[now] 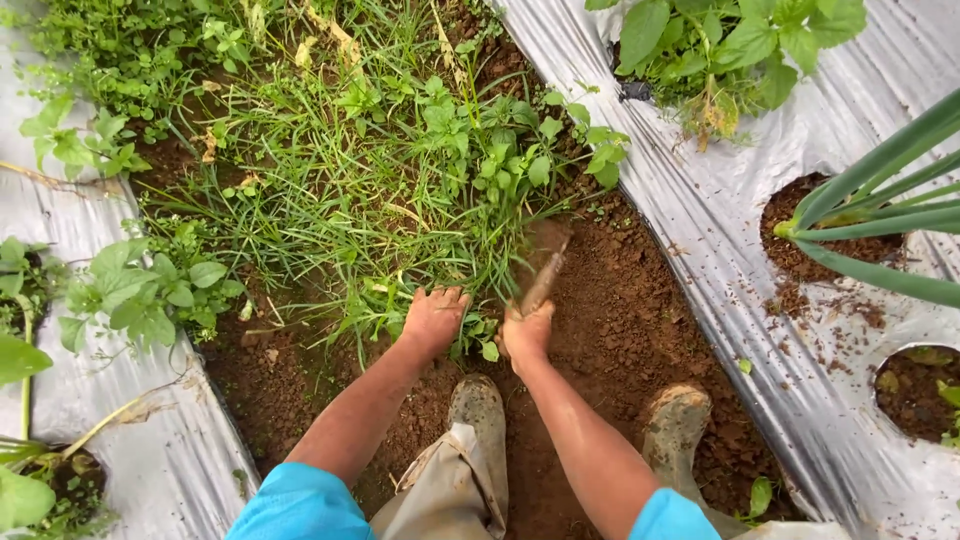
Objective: The person weeds a garden bed by first pulling small plants by hand from the soil and plastic mulch. They then use a hand hoe to loosen the soil and remove more weeds, gathering the removed plants into a pile.
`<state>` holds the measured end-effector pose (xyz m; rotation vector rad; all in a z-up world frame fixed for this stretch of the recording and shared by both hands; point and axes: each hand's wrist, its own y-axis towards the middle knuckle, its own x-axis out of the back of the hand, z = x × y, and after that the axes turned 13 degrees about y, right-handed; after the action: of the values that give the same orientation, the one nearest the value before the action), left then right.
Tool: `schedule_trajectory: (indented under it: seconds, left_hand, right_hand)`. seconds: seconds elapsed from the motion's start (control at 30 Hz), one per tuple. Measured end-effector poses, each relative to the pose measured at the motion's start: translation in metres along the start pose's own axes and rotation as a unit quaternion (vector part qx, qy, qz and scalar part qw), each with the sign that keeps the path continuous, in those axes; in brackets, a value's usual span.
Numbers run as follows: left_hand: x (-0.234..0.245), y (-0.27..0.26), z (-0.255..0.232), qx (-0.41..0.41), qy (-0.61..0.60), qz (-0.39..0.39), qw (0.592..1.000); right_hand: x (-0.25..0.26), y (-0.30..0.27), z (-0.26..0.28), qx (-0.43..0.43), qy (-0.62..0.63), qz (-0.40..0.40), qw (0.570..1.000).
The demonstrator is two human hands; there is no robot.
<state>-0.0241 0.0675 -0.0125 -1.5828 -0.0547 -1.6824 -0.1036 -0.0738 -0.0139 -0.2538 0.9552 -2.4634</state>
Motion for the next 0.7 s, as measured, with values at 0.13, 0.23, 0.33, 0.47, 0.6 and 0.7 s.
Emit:
schedule_trajectory:
  seconds: [0.13, 0.23, 0.33, 0.47, 0.6, 0.7]
  left_hand:
    - [0.003, -0.003, 0.003, -0.007, 0.007, 0.008, 1.000]
    - [0.016, 0.003, 0.002, 0.002, 0.009, -0.001, 1.000]
    - [0.017, -0.001, 0.004, -0.002, 0.016, 0.007, 1.000]
    - [0.025, -0.004, 0.007, -0.003, 0.001, 0.019, 1.000]
    - [0.034, -0.001, 0.005, 0.006, -0.001, 0.021, 1.000]
    - [0.033, -0.009, 0.004, -0.021, 0.030, 0.032, 0.999]
  right_hand:
    - [0.011, -0.009, 0.010, -0.011, -0.012, -0.005, 1.000]
    - [-0.004, -0.001, 0.011, -0.013, 0.003, 0.013, 1.000]
    - [0.006, -0.013, 0.015, -0.022, -0.010, 0.021, 0.999]
    - [0.012, 0.003, 0.017, -0.007, -0.048, 0.021, 0.999]
    - [-0.001, 0.005, 0.018, -0.025, -0.030, 0.038, 0.999]
    - [0.017, -0.003, 0.015, -0.022, -0.074, 0.038, 0.996]
